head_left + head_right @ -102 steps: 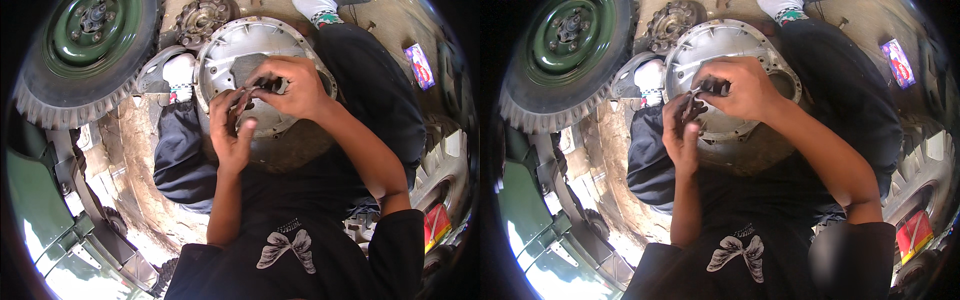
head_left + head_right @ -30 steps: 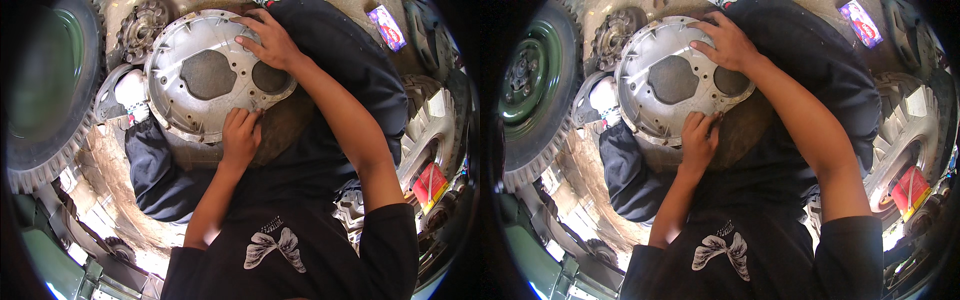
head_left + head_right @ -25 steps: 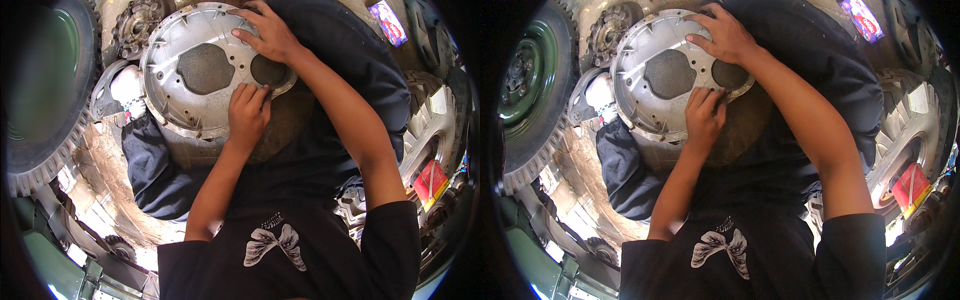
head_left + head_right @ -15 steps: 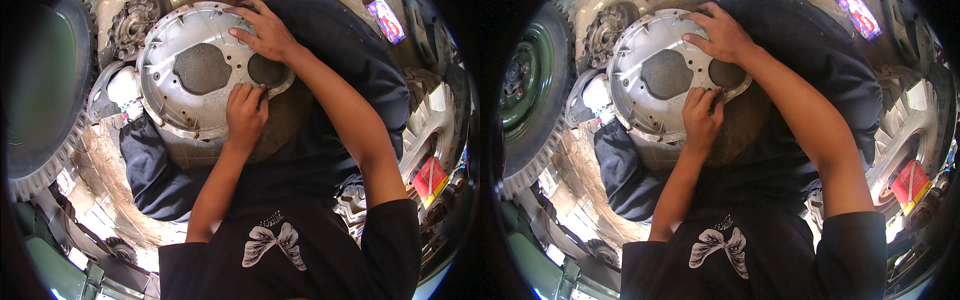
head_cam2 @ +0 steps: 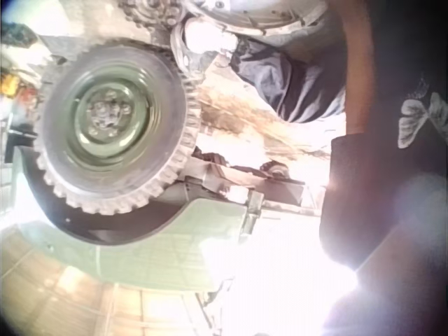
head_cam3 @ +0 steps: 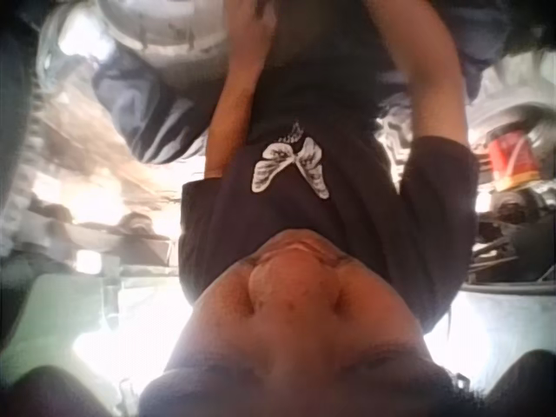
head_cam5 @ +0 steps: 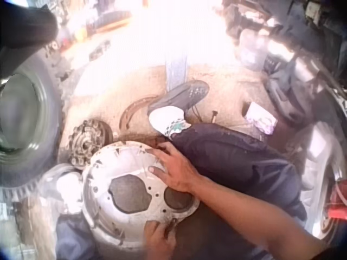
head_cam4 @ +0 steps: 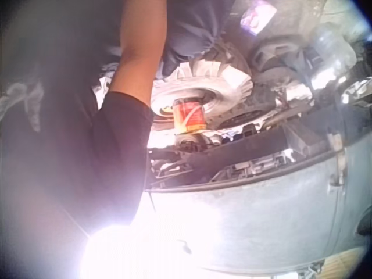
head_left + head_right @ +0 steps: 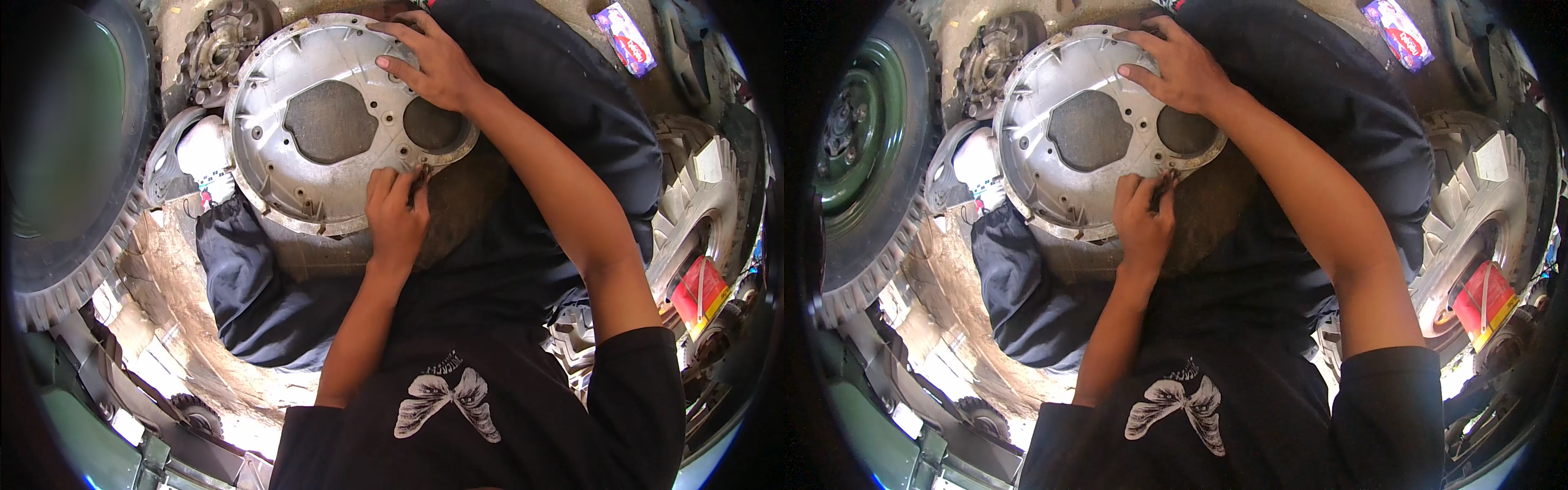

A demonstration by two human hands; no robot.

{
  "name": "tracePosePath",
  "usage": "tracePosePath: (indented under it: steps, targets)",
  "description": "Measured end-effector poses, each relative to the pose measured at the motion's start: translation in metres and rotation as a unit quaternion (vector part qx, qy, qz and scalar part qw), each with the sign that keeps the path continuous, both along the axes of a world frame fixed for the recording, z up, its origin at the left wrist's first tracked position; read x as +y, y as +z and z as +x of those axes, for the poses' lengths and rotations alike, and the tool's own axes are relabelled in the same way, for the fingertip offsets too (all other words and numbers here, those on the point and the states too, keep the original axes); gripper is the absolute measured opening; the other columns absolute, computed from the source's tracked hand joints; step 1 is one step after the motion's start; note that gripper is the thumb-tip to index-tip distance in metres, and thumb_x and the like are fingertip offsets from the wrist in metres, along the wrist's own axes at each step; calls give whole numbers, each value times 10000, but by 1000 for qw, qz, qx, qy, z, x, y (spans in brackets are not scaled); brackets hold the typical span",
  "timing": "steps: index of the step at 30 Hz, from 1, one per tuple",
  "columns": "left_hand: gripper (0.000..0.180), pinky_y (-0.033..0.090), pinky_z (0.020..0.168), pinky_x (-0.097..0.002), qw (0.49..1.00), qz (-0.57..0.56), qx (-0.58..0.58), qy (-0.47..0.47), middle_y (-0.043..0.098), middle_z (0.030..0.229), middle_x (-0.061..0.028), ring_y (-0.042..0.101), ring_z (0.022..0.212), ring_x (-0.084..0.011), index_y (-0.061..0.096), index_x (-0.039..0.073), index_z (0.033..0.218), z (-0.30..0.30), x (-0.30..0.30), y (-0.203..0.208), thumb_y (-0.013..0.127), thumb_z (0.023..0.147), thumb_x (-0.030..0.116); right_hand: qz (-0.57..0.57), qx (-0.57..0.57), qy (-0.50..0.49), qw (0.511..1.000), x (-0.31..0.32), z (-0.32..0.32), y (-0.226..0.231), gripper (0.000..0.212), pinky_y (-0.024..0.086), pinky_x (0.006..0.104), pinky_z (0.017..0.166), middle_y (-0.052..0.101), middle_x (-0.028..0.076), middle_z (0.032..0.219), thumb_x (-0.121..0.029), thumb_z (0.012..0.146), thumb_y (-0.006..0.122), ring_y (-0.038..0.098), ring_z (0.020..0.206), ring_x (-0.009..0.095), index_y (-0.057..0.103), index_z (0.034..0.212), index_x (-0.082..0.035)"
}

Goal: The person scrubs the inner surface of a circular metal cover with a small abrasive pad, focusing on the edges and recessed areas. The person repeatedly rubs the same regions without visibly changing the overall condition of the cover.

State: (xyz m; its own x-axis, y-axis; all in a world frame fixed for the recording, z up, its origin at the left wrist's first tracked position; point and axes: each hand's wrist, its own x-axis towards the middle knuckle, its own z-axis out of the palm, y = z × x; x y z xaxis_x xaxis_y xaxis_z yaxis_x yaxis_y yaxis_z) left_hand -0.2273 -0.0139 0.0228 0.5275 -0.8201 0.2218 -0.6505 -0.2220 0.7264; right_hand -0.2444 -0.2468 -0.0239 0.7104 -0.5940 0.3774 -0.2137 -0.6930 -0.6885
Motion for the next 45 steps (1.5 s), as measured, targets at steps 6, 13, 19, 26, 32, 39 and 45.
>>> tracePosePath:
  steps: [6,13,19,26,32,39,45]
  targets:
    - [138,503,726,-456,999,-16,24,14,623,888,-163,638,831,-364,732,-35,950,1,-15,-5,840,869,-7,20,24,0,1000,-1,1,4,606,508,508,1129,594,203,1433,-555,1022,713,617,1325,420,670,1479,-159]
    - [142,497,708,-462,1000,-11,17,21,613,900,-174,632,811,-372,719,-34,951,4,-11,-9,839,889,11,31,3,15,999,0,2,13,546,525,500,1098,605,212,1413,-453,1010,720,639,1276,426,673,1451,-133]
    - [148,489,718,-473,1000,1,10,24,606,899,-175,626,815,-380,715,-39,939,-2,-3,-3,841,882,14,2,5,6,1000,-9,-2,7,580,528,493,1100,608,200,1437,-545,1023,713,643,1289,413,680,1467,-172]
    - [149,495,724,-476,998,-1,32,55,618,886,-178,633,822,-385,719,-39,925,1,-21,-4,844,873,23,34,-12,8,999,-3,-5,10,555,525,496,1095,637,197,1391,-526,1029,708,645,1278,418,691,1450,-166]
    - [138,512,721,-462,997,7,51,65,638,895,-180,658,821,-390,735,-38,952,-4,5,-3,839,884,23,41,9,10,999,0,-2,22,539,515,492,1097,627,210,1393,-450,1028,705,633,1280,430,672,1456,-124]
    - [146,514,716,-464,998,13,39,43,635,889,-180,655,815,-385,740,-40,949,-5,9,2,849,882,30,36,-13,5,999,-7,-4,11,559,519,489,1101,644,180,1387,-528,1033,697,645,1280,411,689,1461,-168]
    - [148,503,703,-469,998,-16,23,48,619,881,-168,638,811,-376,745,-33,945,-1,-16,-6,860,865,15,34,-15,12,999,-8,-1,10,573,509,499,1113,633,184,1405,-534,1030,702,634,1297,405,683,1467,-164]
